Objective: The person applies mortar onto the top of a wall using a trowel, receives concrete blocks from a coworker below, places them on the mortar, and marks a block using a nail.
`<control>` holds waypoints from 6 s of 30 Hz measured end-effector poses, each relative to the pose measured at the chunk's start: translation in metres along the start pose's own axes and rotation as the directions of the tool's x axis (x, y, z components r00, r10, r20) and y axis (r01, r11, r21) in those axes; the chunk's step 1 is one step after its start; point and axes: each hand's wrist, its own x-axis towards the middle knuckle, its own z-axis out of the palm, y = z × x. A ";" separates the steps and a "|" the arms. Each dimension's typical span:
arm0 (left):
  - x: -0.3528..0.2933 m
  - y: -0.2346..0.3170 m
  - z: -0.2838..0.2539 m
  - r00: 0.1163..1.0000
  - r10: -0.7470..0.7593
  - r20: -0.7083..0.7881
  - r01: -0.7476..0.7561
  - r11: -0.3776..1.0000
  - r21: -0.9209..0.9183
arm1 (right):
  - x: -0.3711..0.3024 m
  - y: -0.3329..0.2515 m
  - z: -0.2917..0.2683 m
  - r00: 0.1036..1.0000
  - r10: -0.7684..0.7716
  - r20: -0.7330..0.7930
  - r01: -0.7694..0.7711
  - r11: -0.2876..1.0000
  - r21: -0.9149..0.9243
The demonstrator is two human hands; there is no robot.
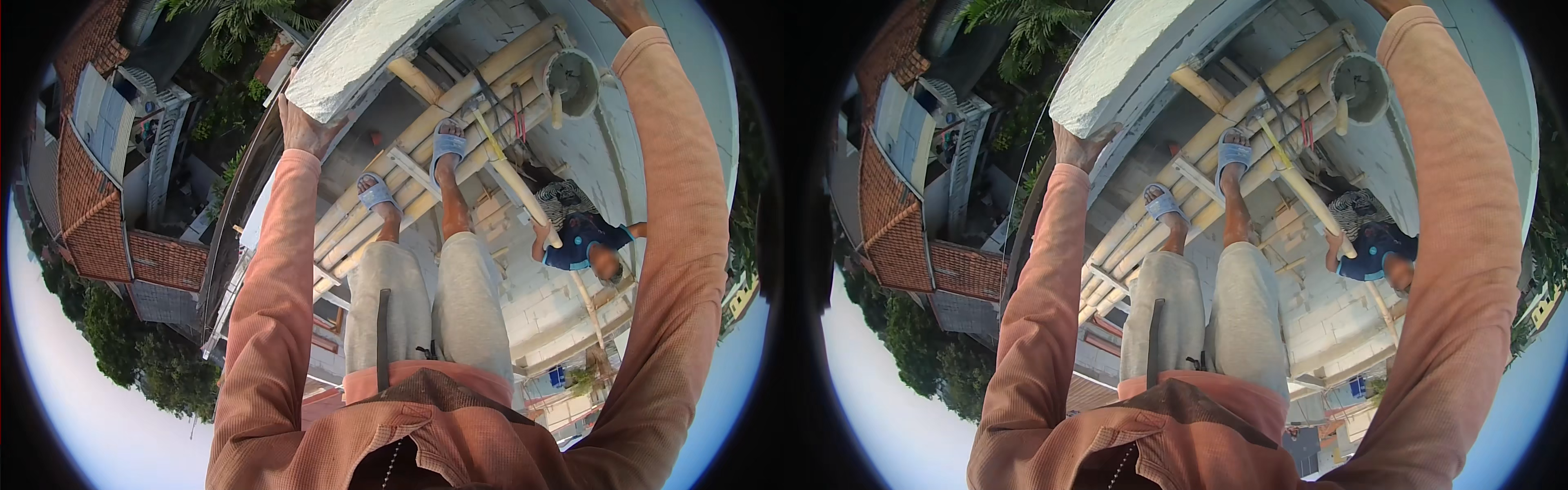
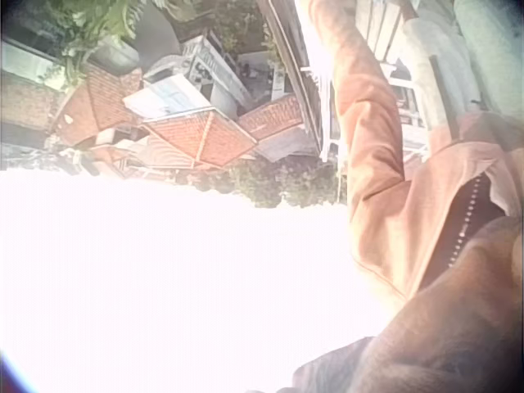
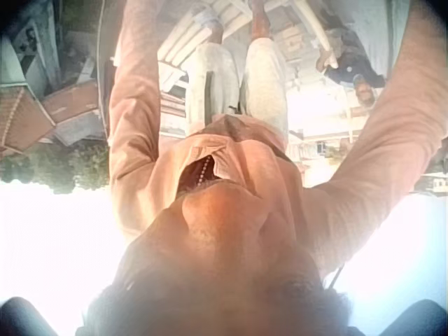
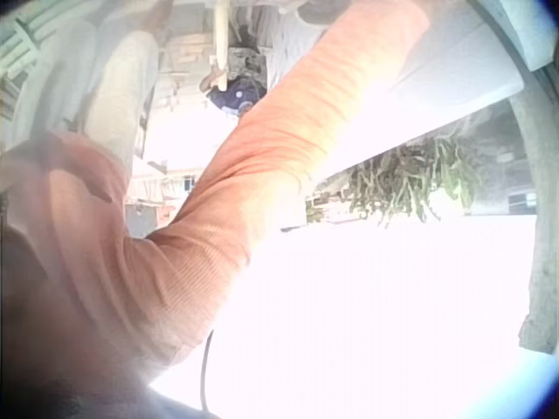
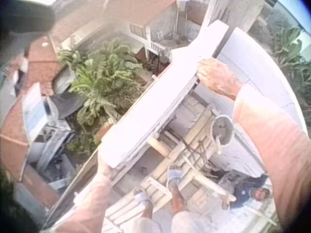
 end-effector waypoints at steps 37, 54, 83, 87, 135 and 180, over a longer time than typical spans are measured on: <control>0.006 -0.023 0.023 0.991 -0.132 0.021 0.133 0.967 -0.217 | -0.009 -0.072 0.031 0.700 0.703 -0.127 -0.685 0.711 0.161; 0.003 -0.010 0.012 0.995 -0.099 0.033 0.104 0.967 -0.234 | -0.006 -0.069 0.027 0.761 0.636 -0.128 -0.598 0.765 0.240; 0.003 0.012 -0.022 0.974 -0.217 0.063 0.226 0.946 -0.232 | 0.012 -0.049 -0.006 0.846 0.470 0.253 -0.488 0.873 0.011; 0.001 0.009 -0.016 0.985 -0.174 -0.018 0.162 0.945 -0.284 | 0.016 -0.054 -0.015 0.811 0.493 0.314 -0.535 0.843 0.060; 0.002 0.009 -0.014 0.986 -0.167 -0.007 0.159 0.950 -0.268 | 0.010 -0.045 -0.009 0.806 0.505 0.308 -0.530 0.848 -0.002; -0.007 -0.009 -0.008 0.994 -0.061 -0.093 0.030 0.953 -0.303 | 0.022 -0.051 -0.019 0.830 0.435 0.349 -0.485 0.872 0.065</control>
